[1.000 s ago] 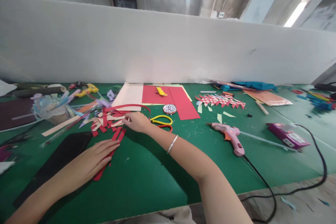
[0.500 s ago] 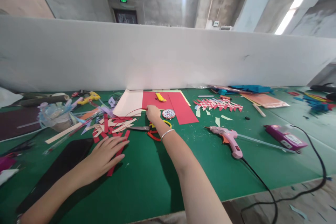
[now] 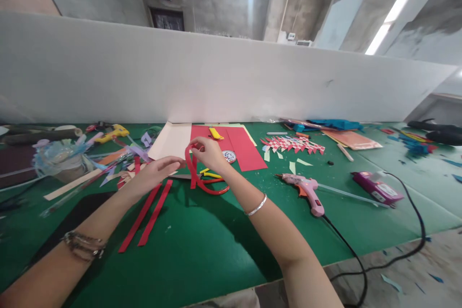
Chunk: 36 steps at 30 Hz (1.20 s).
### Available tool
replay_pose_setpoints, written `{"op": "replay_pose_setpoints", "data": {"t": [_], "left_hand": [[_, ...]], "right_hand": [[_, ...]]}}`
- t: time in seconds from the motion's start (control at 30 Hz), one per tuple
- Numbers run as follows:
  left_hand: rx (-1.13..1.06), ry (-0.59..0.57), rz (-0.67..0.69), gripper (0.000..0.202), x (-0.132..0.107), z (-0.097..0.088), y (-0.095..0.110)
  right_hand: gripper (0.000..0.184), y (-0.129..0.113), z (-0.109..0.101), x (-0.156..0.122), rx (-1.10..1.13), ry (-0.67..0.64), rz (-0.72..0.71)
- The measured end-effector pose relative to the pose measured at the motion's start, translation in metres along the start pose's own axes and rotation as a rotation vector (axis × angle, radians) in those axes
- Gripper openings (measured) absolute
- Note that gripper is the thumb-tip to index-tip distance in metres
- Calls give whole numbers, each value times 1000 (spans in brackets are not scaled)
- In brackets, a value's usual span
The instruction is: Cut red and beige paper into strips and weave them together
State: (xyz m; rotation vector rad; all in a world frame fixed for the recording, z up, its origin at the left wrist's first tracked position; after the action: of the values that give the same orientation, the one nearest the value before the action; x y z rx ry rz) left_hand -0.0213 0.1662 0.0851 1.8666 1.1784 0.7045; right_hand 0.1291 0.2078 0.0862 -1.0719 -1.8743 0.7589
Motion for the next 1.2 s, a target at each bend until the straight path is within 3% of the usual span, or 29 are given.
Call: {"op": "replay_pose_setpoints", "data": {"t": [0.13,0.27,0.4,0.67,0.8,0.93,1.2], "left_hand": [[-116,-43,8,46,12,17,10],[-105,31,89,44,27,8,16],[-89,146,150,43,40,-5,17],[-159,233,113,42,52,-3,9],[-110,145,145,39,54,3,7],[-152,34,170,38,57,11,4],[-205,63,143,26,56,20,7]], "right_hand": [[16,6,2,-3,-32,40,24],[15,20,0,-4,64,20,100],[6,17,-2,-9,120,-102,110],[20,4,-8,-15,66,-310,90],[28,-2,-22,-15,158,-197,141],[25,-2,-22,-13,165,-130,137],[10,2,-26,-10,221,69,191]]}}
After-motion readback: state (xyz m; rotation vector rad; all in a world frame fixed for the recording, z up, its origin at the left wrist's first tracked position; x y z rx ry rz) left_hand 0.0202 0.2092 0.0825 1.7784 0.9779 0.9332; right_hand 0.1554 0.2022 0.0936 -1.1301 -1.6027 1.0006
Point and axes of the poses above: each hand's wrist, its own x-axis towards the middle knuckle, its own z-axis out of the palm, y = z × x, the point moved 4 cm from there along x, towards the middle knuckle, and after that the axes turned 3 degrees about -y, right-handed, at the moved point
